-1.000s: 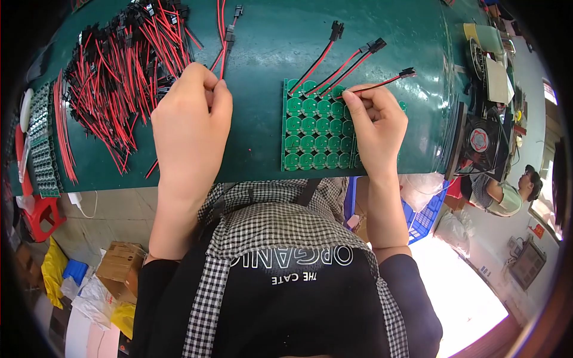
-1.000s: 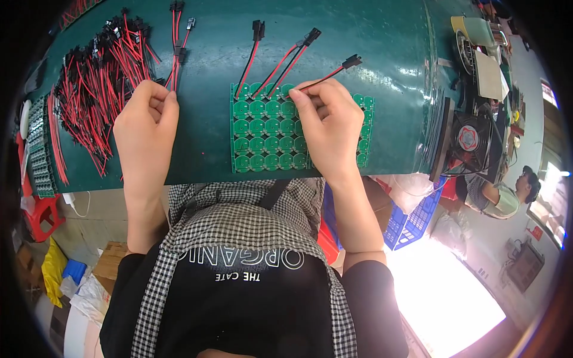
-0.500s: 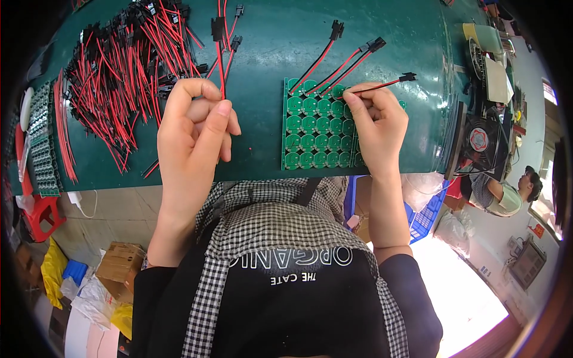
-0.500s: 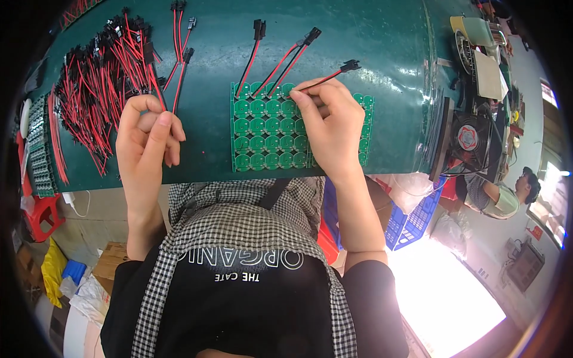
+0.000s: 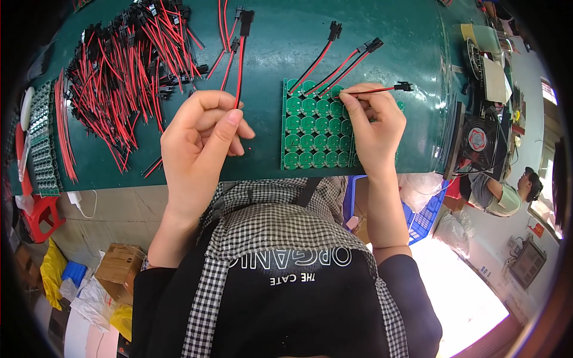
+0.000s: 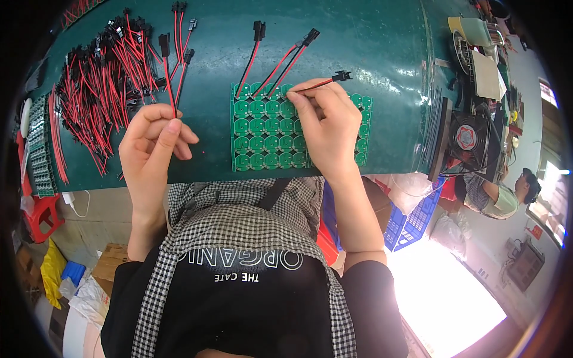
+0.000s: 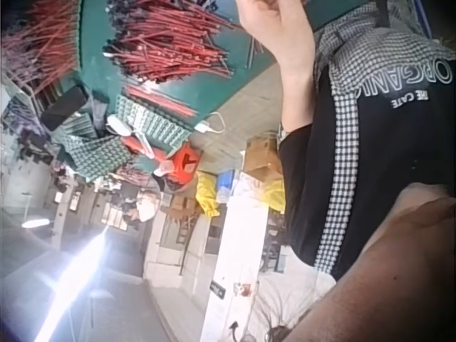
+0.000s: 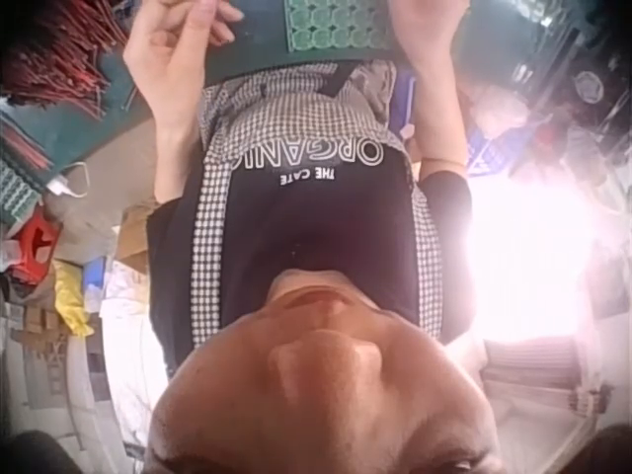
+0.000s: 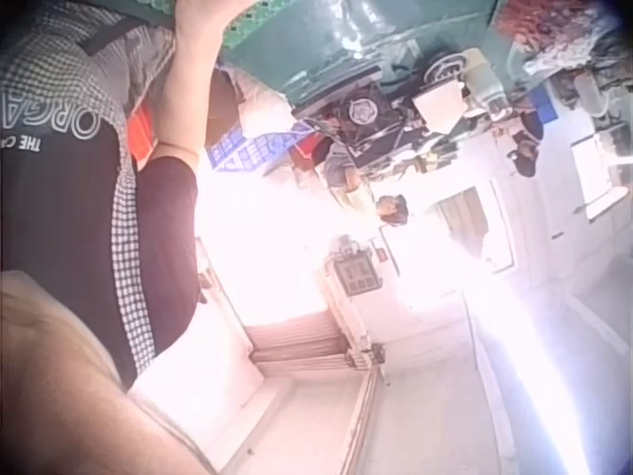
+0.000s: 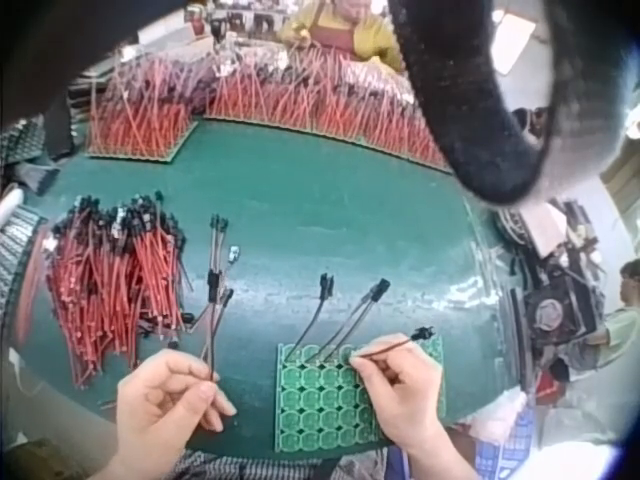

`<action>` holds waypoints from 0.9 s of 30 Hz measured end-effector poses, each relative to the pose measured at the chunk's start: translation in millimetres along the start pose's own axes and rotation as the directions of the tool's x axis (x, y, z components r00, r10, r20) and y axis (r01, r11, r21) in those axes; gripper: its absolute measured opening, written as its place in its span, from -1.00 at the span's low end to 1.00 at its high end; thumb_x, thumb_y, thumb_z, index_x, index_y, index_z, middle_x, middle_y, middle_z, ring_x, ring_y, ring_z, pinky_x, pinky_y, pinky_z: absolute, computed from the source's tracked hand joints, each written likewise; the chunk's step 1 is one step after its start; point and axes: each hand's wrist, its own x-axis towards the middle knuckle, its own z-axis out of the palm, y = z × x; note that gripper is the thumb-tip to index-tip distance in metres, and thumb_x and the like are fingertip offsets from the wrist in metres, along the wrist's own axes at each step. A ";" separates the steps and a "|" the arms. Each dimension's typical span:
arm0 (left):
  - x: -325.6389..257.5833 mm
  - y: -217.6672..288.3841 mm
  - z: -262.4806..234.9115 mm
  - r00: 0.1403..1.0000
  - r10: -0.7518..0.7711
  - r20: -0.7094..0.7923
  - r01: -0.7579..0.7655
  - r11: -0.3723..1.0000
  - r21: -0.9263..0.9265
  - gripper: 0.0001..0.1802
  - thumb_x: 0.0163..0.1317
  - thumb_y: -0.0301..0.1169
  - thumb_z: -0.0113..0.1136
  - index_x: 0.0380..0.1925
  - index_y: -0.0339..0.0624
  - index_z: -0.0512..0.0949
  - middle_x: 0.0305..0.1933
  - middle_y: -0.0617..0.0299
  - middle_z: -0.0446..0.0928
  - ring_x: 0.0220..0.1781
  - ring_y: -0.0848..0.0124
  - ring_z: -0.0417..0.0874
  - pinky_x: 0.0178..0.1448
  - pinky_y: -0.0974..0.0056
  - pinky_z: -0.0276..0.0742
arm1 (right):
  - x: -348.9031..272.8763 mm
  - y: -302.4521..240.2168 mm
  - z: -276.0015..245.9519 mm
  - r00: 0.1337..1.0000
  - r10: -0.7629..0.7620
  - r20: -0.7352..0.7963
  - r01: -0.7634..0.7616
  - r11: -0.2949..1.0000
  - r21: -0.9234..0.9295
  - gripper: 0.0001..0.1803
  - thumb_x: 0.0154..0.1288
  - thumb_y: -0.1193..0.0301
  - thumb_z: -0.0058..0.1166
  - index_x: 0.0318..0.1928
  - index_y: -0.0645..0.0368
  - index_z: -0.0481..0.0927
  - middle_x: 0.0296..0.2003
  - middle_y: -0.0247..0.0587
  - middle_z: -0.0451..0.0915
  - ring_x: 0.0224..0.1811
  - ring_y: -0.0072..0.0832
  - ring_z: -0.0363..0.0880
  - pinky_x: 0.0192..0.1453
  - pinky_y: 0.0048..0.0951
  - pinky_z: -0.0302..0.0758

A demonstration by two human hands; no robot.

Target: The person places circuit boards on the work table, retrieves bundles of wires, and inserts the wires into the circuit board holes by hand.

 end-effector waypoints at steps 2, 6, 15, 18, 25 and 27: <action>-0.8 -0.1 0.0 1.000 -0.020 0.017 0.020 1.000 0.009 -0.88 0.33 -0.51 0.04 -0.19 -0.33 0.44 -0.51 0.23 0.57 -0.56 0.65 0.46 -0.49 0.56 0.33 | 0.3 0.1 0.3 1.000 -0.015 -0.004 0.015 1.000 -0.004 -0.94 0.10 0.61 0.21 -0.38 0.33 0.60 -0.34 -0.24 0.62 -0.50 -0.62 0.49 -0.43 -0.62 0.42; -1.0 -1.8 1.2 0.999 -0.030 0.040 0.030 1.000 0.010 -0.90 0.33 -0.50 0.04 -0.21 -0.30 0.44 -0.55 0.28 0.53 -0.59 0.67 0.41 -0.53 0.57 0.26 | 2.0 -1.9 -0.6 1.000 -0.016 0.006 0.016 1.000 -0.006 -0.94 0.10 0.61 0.21 -0.39 0.33 0.60 -0.34 -0.25 0.62 -0.50 -0.61 0.50 -0.44 -0.61 0.42; -5.5 -4.2 8.8 0.998 0.026 0.058 -0.027 1.000 0.004 -0.90 0.32 -0.51 0.05 -0.21 -0.32 0.44 -0.40 0.22 0.61 -0.58 0.67 0.42 -0.49 0.57 0.32 | 1.6 -4.4 2.6 0.996 0.089 0.009 -0.088 0.995 -0.036 -0.91 0.10 0.58 0.22 -0.40 0.32 0.56 -0.38 -0.26 0.60 -0.58 -0.63 0.43 -0.51 -0.59 0.34; -8.6 -4.0 11.2 0.996 0.007 0.092 -0.008 1.000 0.013 -0.90 0.30 -0.52 0.07 -0.23 -0.33 0.46 -0.36 0.21 0.63 -0.56 0.67 0.45 -0.47 0.57 0.36 | 0.6 -5.9 3.7 0.995 0.095 -0.015 -0.095 0.995 -0.029 -0.89 0.09 0.56 0.25 -0.41 0.31 0.56 -0.42 -0.26 0.58 -0.61 -0.65 0.39 -0.52 -0.59 0.32; -12.9 -3.3 20.7 0.982 -0.046 0.186 0.034 0.997 0.070 -0.92 0.25 -0.50 0.16 -0.32 -0.31 0.53 -0.42 0.26 0.63 -0.49 0.65 0.55 -0.44 0.55 0.40 | 4.4 -8.2 0.4 0.994 0.097 0.054 -0.092 0.992 -0.087 -0.88 0.06 0.56 0.26 -0.46 0.30 0.55 -0.49 -0.29 0.53 -0.61 -0.66 0.37 -0.52 -0.59 0.32; -12.7 -6.7 23.4 0.979 -0.023 0.202 0.007 0.997 0.079 -0.91 0.23 -0.49 0.18 -0.33 -0.30 0.53 -0.45 0.28 0.62 -0.48 0.64 0.57 -0.43 0.54 0.41 | 4.7 -8.3 -0.2 0.994 0.097 0.059 -0.092 0.993 -0.079 -0.89 0.05 0.57 0.25 -0.45 0.30 0.56 -0.50 -0.29 0.52 -0.60 -0.66 0.39 -0.52 -0.60 0.33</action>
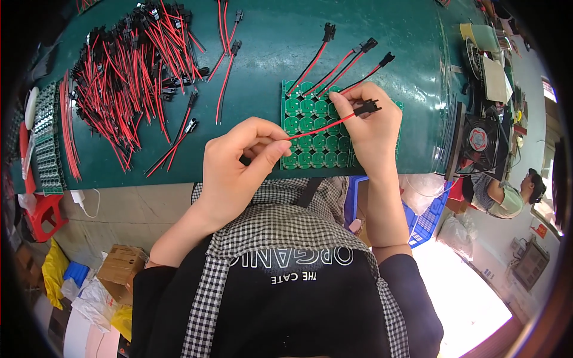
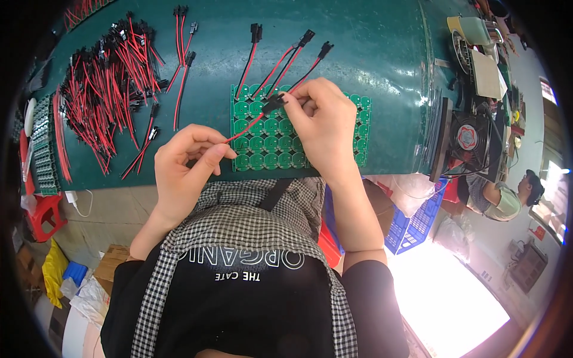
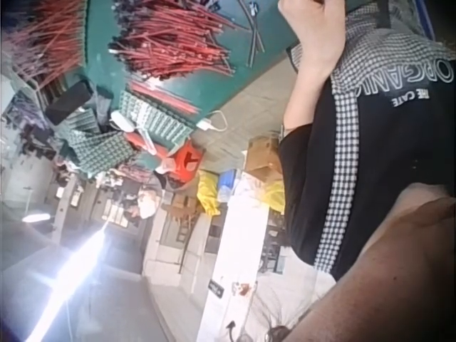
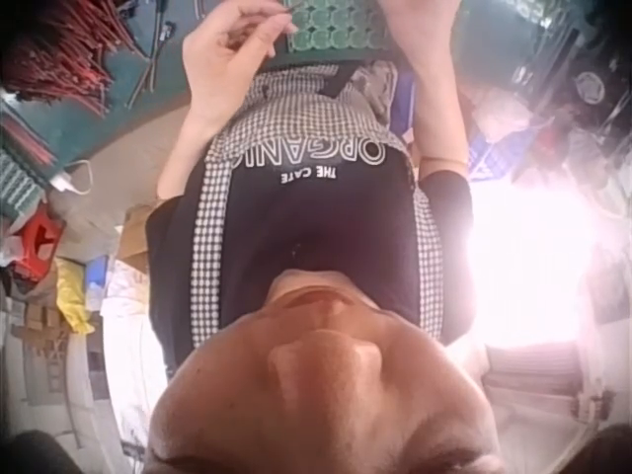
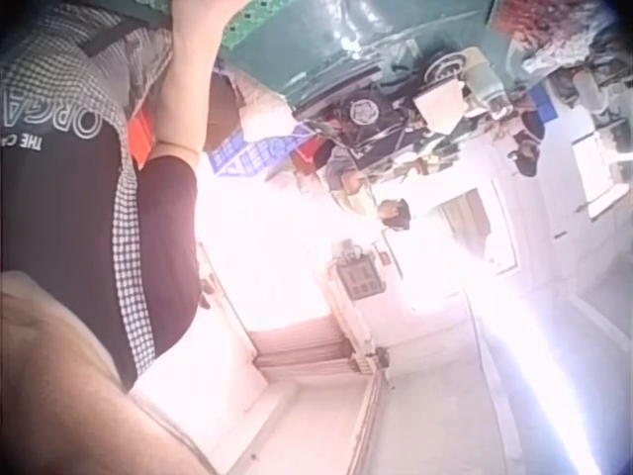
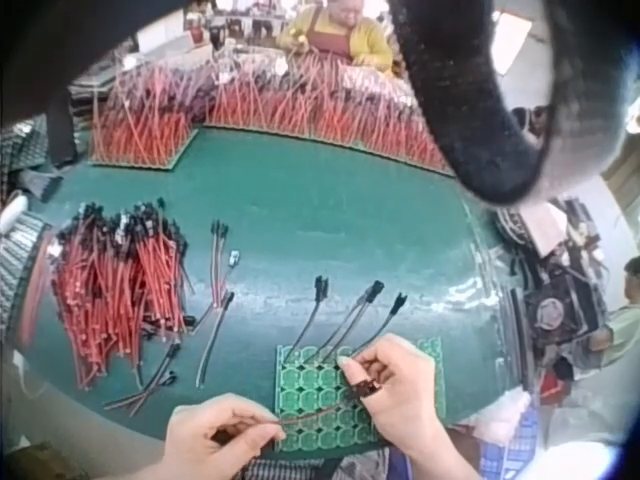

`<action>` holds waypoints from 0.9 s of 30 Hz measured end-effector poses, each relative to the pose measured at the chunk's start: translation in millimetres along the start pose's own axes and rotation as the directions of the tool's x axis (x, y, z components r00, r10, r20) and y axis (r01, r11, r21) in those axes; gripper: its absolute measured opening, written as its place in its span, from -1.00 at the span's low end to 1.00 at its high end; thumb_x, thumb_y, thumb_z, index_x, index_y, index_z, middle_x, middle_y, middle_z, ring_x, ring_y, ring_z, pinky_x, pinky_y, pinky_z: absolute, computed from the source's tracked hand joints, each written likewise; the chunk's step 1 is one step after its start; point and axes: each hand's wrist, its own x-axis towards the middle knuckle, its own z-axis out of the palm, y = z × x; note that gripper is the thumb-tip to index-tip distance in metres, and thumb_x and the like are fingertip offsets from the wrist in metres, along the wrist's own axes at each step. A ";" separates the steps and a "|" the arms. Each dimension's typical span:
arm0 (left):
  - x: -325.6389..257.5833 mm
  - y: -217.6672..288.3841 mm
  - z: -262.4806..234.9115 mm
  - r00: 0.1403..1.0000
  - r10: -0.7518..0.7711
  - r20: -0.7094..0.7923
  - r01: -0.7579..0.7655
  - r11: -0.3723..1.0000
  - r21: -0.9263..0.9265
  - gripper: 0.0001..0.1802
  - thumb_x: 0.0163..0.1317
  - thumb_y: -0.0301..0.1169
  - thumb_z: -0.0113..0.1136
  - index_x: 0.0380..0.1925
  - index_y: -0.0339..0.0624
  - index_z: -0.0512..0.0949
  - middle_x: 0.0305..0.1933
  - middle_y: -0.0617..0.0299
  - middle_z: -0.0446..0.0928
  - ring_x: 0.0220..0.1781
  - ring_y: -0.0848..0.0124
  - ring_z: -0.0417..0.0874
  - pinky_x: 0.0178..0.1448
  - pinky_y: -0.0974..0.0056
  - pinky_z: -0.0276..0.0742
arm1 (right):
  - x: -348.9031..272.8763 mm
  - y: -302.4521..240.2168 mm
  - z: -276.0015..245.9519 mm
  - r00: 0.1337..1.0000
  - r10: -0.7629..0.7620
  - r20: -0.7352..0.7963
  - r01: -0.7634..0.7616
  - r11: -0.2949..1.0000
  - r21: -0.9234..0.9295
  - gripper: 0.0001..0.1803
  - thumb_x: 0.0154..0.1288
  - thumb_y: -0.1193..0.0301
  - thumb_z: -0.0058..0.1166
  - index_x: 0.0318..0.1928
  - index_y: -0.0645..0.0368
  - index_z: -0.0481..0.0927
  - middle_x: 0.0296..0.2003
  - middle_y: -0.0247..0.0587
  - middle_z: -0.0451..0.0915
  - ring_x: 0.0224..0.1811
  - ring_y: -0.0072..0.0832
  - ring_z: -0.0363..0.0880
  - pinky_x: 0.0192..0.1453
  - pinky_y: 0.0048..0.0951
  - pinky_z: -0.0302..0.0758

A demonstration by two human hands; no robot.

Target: The person places circuit boards on the work table, retrieves bundles of wires, and inserts the wires into the circuit board holes by hand.

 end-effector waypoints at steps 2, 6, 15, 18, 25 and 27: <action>0.2 -1.5 1.8 1.000 -0.007 0.007 0.007 1.000 0.004 -0.91 0.23 -0.49 0.18 -0.32 -0.30 0.54 -0.45 0.28 0.62 -0.48 0.64 0.58 -0.43 0.54 0.41 | -0.3 0.8 -1.4 1.000 0.000 0.004 0.000 1.000 0.006 -0.90 0.04 0.58 0.25 -0.43 0.29 0.57 -0.50 -0.29 0.51 -0.59 -0.66 0.41 -0.51 -0.61 0.34; -0.3 -0.3 4.3 0.999 -0.017 0.029 0.017 1.000 0.014 -0.90 0.22 -0.50 0.19 -0.31 -0.31 0.54 -0.45 0.27 0.62 -0.45 0.62 0.60 -0.41 0.54 0.42 | -6.5 -0.8 -10.2 1.000 -0.006 0.010 0.005 0.997 0.075 -0.86 0.00 0.59 0.25 -0.36 0.28 0.61 -0.50 -0.29 0.51 -0.55 -0.66 0.45 -0.48 -0.63 0.36; 6.0 1.6 15.5 0.993 0.035 0.111 -0.048 0.992 0.115 -0.92 0.17 -0.53 0.21 -0.35 -0.32 0.55 -0.46 0.21 0.61 -0.46 0.58 0.61 -0.38 0.47 0.49 | -42.4 -27.5 -12.7 0.959 -0.023 0.281 -0.105 0.896 0.432 -0.79 -0.02 0.66 0.25 -0.28 0.36 0.65 -0.33 -0.17 0.61 -0.38 -0.57 0.55 -0.39 -0.62 0.46; 7.2 2.0 15.7 0.986 -0.010 0.165 -0.001 0.998 0.067 -0.91 0.17 -0.52 0.22 -0.35 -0.33 0.55 -0.46 0.21 0.61 -0.48 0.59 0.59 -0.40 0.49 0.48 | -43.3 -22.0 -13.0 0.967 -0.075 0.244 -0.032 0.913 0.406 -0.82 -0.04 0.67 0.25 -0.33 0.37 0.65 -0.37 -0.14 0.61 -0.39 -0.52 0.56 -0.39 -0.60 0.46; 17.5 8.9 1.5 0.787 -0.266 0.556 0.511 0.786 -0.348 -0.89 0.19 -0.49 0.22 -0.35 -0.33 0.55 -0.45 0.22 0.61 -0.54 0.61 0.54 -0.45 0.55 0.41 | -27.7 -12.8 -26.7 0.862 -0.387 0.326 0.139 0.800 0.583 -0.83 -0.08 0.64 0.29 -0.38 0.29 0.67 -0.43 -0.16 0.61 -0.40 -0.41 0.61 -0.38 -0.47 0.51; 16.8 8.8 3.3 0.736 -0.294 0.610 0.572 0.752 -0.327 -0.88 0.17 -0.48 0.24 -0.32 -0.29 0.55 -0.47 0.24 0.60 -0.59 0.61 0.51 -0.47 0.51 0.41 | -25.7 -9.2 -30.5 0.862 -0.356 0.361 0.093 0.811 0.577 -0.86 -0.08 0.64 0.27 -0.41 0.28 0.66 -0.42 -0.16 0.62 -0.39 -0.39 0.60 -0.35 -0.45 0.50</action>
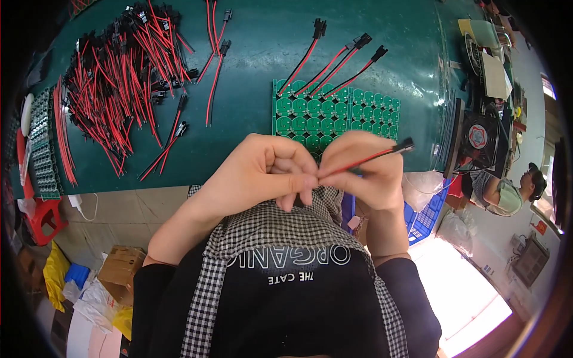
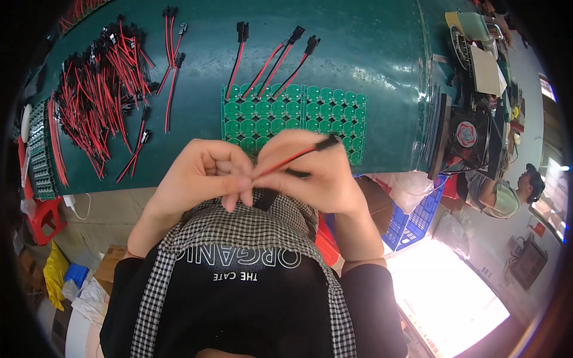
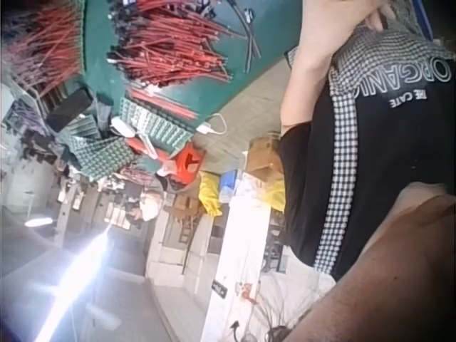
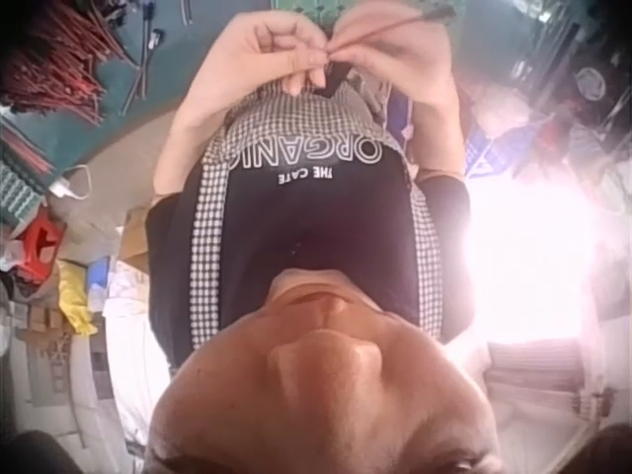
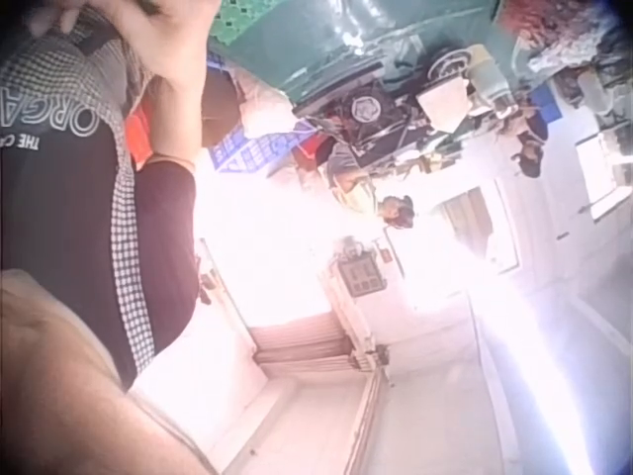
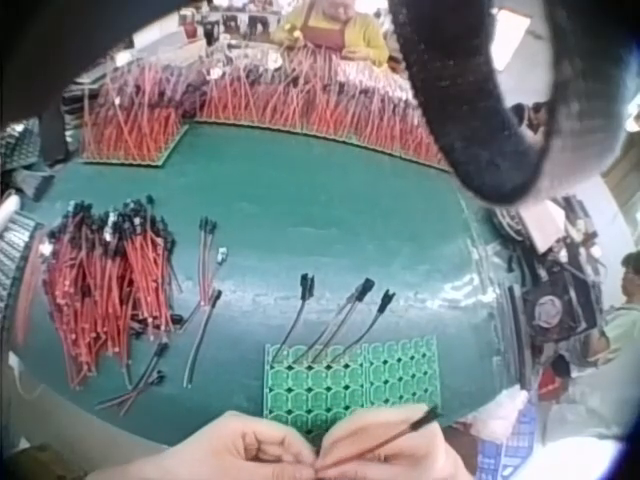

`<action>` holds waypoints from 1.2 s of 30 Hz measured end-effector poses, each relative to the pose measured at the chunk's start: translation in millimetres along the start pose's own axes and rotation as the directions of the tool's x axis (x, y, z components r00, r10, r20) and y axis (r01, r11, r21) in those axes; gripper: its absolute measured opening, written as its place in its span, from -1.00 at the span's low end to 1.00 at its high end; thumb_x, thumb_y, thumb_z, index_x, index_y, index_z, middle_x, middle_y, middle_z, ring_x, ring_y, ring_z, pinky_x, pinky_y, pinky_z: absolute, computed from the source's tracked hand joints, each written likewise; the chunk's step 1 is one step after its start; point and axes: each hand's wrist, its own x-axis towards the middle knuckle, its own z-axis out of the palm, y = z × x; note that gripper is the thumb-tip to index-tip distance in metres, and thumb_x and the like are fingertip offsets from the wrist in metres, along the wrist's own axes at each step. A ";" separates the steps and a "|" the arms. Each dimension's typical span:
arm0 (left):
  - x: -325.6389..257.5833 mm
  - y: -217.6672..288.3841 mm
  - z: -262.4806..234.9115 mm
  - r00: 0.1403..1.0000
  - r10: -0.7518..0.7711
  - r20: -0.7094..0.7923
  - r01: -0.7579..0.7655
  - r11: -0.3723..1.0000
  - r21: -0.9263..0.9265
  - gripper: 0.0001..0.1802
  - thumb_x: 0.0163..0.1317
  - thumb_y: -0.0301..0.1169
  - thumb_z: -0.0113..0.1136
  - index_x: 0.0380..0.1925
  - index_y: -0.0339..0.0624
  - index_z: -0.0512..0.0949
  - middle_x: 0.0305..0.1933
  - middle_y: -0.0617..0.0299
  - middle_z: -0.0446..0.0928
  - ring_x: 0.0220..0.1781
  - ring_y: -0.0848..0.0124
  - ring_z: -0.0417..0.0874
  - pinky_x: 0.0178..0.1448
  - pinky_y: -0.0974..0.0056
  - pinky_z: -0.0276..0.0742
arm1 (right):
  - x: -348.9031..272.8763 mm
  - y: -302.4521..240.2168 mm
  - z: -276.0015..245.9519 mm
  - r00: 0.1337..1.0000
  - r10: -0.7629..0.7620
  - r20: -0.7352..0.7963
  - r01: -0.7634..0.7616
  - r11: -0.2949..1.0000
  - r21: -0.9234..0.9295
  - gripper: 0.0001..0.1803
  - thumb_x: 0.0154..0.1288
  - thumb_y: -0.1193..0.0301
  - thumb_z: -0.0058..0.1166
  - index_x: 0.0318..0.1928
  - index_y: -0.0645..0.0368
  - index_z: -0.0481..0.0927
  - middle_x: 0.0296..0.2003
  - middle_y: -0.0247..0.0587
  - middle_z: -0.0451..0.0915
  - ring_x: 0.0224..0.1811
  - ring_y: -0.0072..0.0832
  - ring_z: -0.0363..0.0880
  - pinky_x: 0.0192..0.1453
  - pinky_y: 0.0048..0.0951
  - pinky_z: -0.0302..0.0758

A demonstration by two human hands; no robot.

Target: The person places circuit boards on the work table, retrieves bundles of wires, and inserts the wires into the circuit board holes by hand.

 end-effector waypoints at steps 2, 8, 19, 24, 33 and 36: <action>-1.8 1.1 4.8 0.914 0.287 -0.286 -0.136 0.883 0.450 -0.86 0.15 -0.46 0.26 -0.30 -0.26 0.54 -0.51 0.25 0.58 -0.61 0.56 0.51 -0.48 0.46 0.40 | 8.2 7.7 -9.8 0.978 -0.062 -0.198 -0.007 0.944 -0.331 -0.93 -0.01 0.61 0.25 -0.44 0.27 0.65 -0.41 -0.20 0.63 -0.41 -0.47 0.59 -0.36 -0.49 0.49; 0.7 5.9 -24.6 0.375 0.896 -0.238 0.540 -0.002 0.842 -0.74 0.10 -0.33 0.29 -0.25 -0.14 0.46 -0.33 0.22 0.50 -0.44 0.25 0.58 -0.43 0.21 0.45 | 16.2 33.8 -14.5 0.825 0.128 -0.550 -0.335 0.895 -0.295 -0.89 0.12 0.55 0.22 -0.38 0.37 0.59 -0.39 -0.25 0.62 -0.50 -0.62 0.51 -0.42 -0.60 0.44; -2.9 7.7 -26.4 0.410 0.859 -0.308 0.489 0.078 0.869 -0.95 0.21 -0.48 0.13 -0.33 -0.17 0.48 -0.42 0.22 0.49 -0.48 0.35 0.55 -0.42 0.28 0.41 | 17.3 38.0 -10.2 0.840 0.057 -0.539 -0.306 0.871 -0.385 -0.91 0.12 0.56 0.21 -0.39 0.35 0.59 -0.38 -0.25 0.62 -0.54 -0.63 0.48 -0.46 -0.60 0.40; -8.9 7.9 -26.6 0.371 0.793 -0.483 0.226 0.427 0.875 -0.94 0.26 -0.48 0.09 -0.31 -0.18 0.42 -0.37 0.24 0.54 -0.57 0.41 0.53 -0.50 0.33 0.39 | 18.2 37.4 -4.2 0.826 -0.018 -0.563 -0.296 0.837 -0.461 -0.92 0.10 0.59 0.22 -0.40 0.33 0.58 -0.38 -0.24 0.62 -0.53 -0.60 0.49 -0.43 -0.57 0.42; -13.9 -4.6 -4.1 0.502 0.732 -0.461 -0.465 0.678 0.570 -0.80 0.32 -0.57 0.02 -0.07 -0.37 0.44 -0.39 0.18 0.57 -0.46 0.55 0.55 -0.36 0.51 0.46 | 21.0 26.0 -11.6 0.860 0.144 -0.489 -0.365 0.843 -0.395 -0.90 0.11 0.56 0.21 -0.38 0.35 0.58 -0.38 -0.20 0.61 -0.47 -0.49 0.55 -0.37 -0.51 0.46; -17.1 -11.5 -1.1 0.694 0.612 -0.380 -0.427 0.774 0.467 -0.88 0.29 -0.61 0.04 -0.21 -0.41 0.52 -0.37 0.18 0.57 -0.39 0.52 0.61 -0.27 0.49 0.54 | 18.1 21.5 -13.9 0.805 0.221 -0.551 -0.385 0.901 -0.202 -0.90 0.12 0.55 0.21 -0.38 0.36 0.59 -0.39 -0.21 0.62 -0.48 -0.50 0.54 -0.37 -0.52 0.45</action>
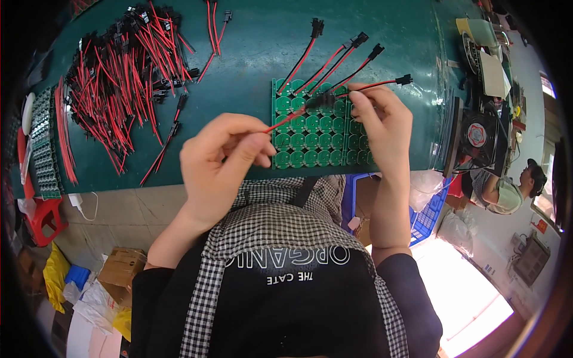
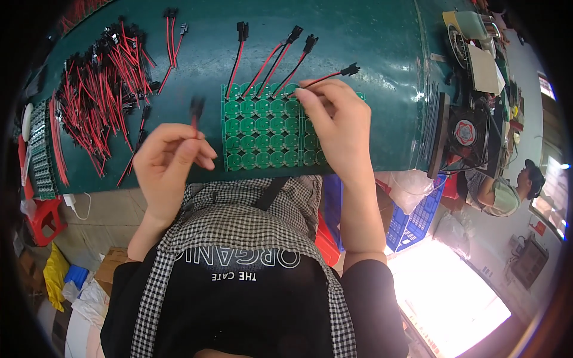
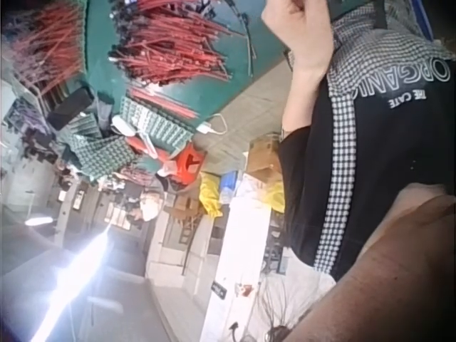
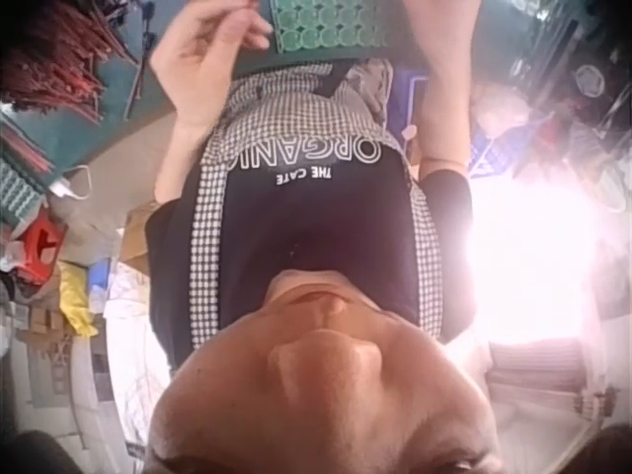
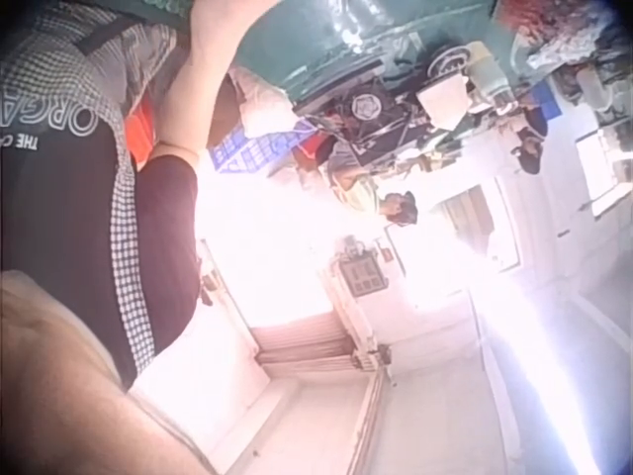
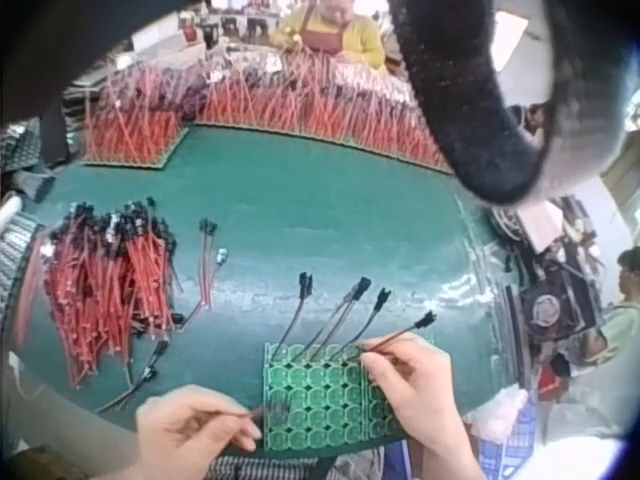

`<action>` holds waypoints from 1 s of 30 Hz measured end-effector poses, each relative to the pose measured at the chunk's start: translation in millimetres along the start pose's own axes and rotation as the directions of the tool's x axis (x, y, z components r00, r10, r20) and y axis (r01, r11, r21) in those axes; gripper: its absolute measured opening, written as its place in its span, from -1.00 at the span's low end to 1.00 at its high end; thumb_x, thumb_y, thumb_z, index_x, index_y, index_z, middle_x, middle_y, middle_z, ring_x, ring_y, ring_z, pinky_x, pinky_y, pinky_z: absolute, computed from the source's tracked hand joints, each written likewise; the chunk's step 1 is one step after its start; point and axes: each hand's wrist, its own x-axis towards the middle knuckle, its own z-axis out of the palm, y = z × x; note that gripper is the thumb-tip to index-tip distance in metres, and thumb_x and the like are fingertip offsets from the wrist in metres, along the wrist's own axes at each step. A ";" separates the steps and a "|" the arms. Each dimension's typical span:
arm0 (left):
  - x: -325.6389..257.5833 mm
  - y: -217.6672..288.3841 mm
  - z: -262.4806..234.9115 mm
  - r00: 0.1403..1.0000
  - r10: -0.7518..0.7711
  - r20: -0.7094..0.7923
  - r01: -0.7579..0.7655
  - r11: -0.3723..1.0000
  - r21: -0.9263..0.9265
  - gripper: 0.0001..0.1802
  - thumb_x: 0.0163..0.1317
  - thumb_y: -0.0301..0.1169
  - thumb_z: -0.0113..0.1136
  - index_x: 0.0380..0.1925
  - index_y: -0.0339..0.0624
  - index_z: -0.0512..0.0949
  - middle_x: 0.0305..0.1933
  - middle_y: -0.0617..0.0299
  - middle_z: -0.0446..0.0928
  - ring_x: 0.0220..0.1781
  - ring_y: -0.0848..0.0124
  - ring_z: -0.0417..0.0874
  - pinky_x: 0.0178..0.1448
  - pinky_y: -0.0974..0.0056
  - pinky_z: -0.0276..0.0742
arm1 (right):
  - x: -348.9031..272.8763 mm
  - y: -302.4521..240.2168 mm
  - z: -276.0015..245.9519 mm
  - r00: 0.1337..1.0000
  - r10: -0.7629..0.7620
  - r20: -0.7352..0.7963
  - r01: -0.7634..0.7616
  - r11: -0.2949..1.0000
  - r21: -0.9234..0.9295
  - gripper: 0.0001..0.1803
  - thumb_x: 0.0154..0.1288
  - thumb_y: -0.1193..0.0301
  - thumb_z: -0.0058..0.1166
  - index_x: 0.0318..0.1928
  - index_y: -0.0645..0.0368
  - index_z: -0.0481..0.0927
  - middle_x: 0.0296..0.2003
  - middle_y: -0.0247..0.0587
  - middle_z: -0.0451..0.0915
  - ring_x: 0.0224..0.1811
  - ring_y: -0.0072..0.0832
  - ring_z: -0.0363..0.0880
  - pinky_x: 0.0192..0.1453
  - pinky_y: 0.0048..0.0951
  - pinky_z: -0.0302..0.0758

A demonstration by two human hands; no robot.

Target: The person places circuit boards on the work table, retrieves bundles of wires, and inserts the wires into the circuit board holes by hand.

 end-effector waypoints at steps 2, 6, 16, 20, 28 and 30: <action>1.5 -3.9 3.5 0.997 -0.023 0.074 0.022 1.000 0.015 -0.84 0.28 -0.62 0.04 -0.15 -0.38 0.51 -0.37 0.19 0.57 -0.37 0.52 0.62 -0.25 0.49 0.55 | -12.5 -2.8 -3.9 0.998 -0.050 -0.042 0.044 0.991 -0.129 -0.90 0.11 0.55 0.21 -0.37 0.35 0.60 -0.38 -0.21 0.62 -0.49 -0.54 0.52 -0.39 -0.53 0.44; 1.8 -7.6 13.6 0.985 -0.047 0.164 0.045 0.999 0.018 -0.76 0.27 -0.64 0.02 -0.05 -0.32 0.47 -0.37 0.20 0.57 -0.34 0.51 0.64 -0.22 0.46 0.56 | -45.8 -15.5 8.7 0.962 -0.173 0.212 0.180 0.983 -0.016 -0.87 0.03 0.59 0.26 -0.34 0.28 0.64 -0.42 -0.27 0.60 -0.50 -0.64 0.50 -0.46 -0.58 0.40; 8.2 0.6 2.7 0.737 -0.291 0.610 0.505 0.837 -0.211 -0.53 0.26 -0.59 0.07 0.15 -0.29 0.20 -0.25 0.07 0.60 -0.34 0.46 0.63 -0.22 0.43 0.56 | -47.4 -17.8 4.6 0.813 -0.398 0.425 0.282 0.908 0.310 -0.83 -0.07 0.63 0.29 -0.37 0.22 0.67 -0.42 -0.23 0.61 -0.39 -0.41 0.58 -0.33 -0.45 0.52; -9.3 20.5 -0.5 0.990 -0.138 -0.019 0.123 0.807 0.578 -0.57 0.14 -0.44 0.27 0.02 -0.19 0.41 -0.40 0.22 0.53 -0.51 0.47 0.51 -0.37 0.35 0.45 | -27.6 -2.3 -3.3 0.996 -0.088 -0.034 0.091 0.989 0.118 -0.94 0.07 0.61 0.20 -0.46 0.31 0.57 -0.43 -0.27 0.60 -0.43 -0.62 0.50 -0.36 -0.63 0.39; -13.3 19.7 -49.7 0.927 0.248 -0.282 0.221 0.246 0.944 -0.83 0.16 -0.41 0.22 -0.28 -0.18 0.48 -0.40 0.19 0.42 -0.40 0.28 0.50 -0.32 0.24 0.41 | -3.5 25.9 -9.5 0.995 -0.033 -0.094 0.033 0.999 0.005 -0.88 0.17 0.56 0.19 -0.39 0.40 0.55 -0.42 -0.33 0.56 -0.49 -0.73 0.42 -0.39 -0.68 0.37; -13.2 19.4 -49.8 0.927 0.248 -0.282 0.214 0.268 0.939 -0.85 0.16 -0.42 0.21 -0.31 -0.19 0.47 -0.41 0.19 0.42 -0.41 0.29 0.50 -0.33 0.24 0.40 | -3.7 26.8 -8.3 0.993 -0.058 -0.101 0.057 0.998 -0.014 -0.89 0.16 0.57 0.18 -0.40 0.40 0.55 -0.42 -0.32 0.56 -0.49 -0.72 0.42 -0.40 -0.68 0.37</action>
